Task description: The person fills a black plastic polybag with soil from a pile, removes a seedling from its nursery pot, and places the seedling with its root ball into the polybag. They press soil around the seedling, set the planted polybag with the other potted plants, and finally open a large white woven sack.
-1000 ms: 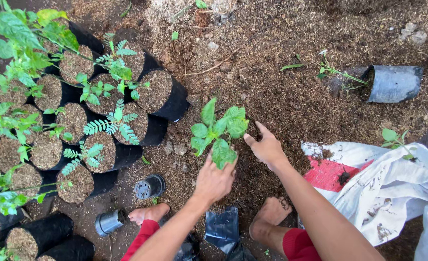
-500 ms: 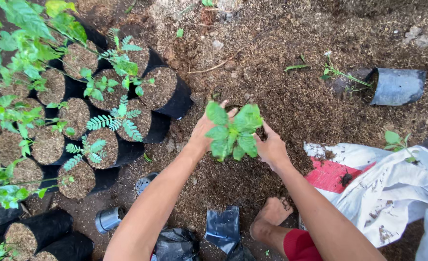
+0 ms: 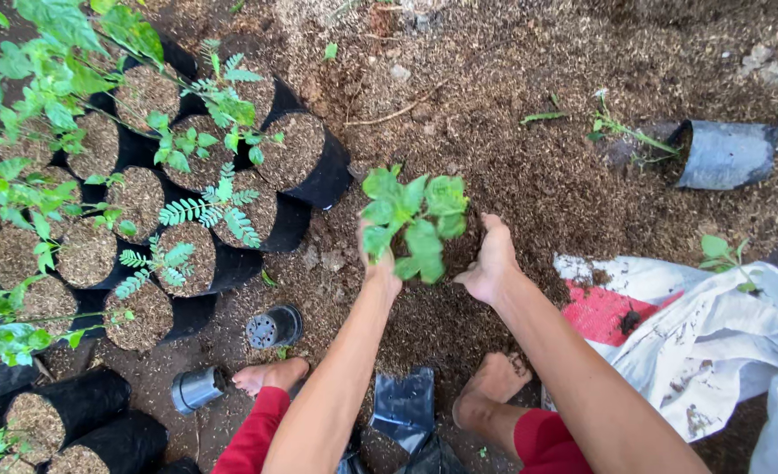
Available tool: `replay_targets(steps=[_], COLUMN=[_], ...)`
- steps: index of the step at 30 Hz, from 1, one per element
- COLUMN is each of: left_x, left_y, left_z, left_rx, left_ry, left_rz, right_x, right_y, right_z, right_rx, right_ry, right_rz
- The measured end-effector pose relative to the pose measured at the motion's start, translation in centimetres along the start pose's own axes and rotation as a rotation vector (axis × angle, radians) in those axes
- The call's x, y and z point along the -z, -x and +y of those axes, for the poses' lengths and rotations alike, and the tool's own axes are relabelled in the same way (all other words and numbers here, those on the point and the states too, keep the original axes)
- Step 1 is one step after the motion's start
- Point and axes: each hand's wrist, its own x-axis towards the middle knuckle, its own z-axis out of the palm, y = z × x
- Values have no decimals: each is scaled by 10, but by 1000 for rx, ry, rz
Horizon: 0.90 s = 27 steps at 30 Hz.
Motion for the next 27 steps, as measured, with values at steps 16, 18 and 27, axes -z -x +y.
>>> replay_targets(steps=[16, 18, 27], left_x=[53, 56, 66], left_y=[40, 53, 75], left_z=[-1, -26, -144], left_rx=[-371, -313, -549], left_ry=[-687, -1047, -1620], left_rz=[389, 244, -209], right_x=[7, 6, 23], right_y=[5, 11, 33], right_z=[-2, -7, -33], right_rx=[84, 139, 395], right_ry=[372, 382, 362], right_rz=[288, 320, 269])
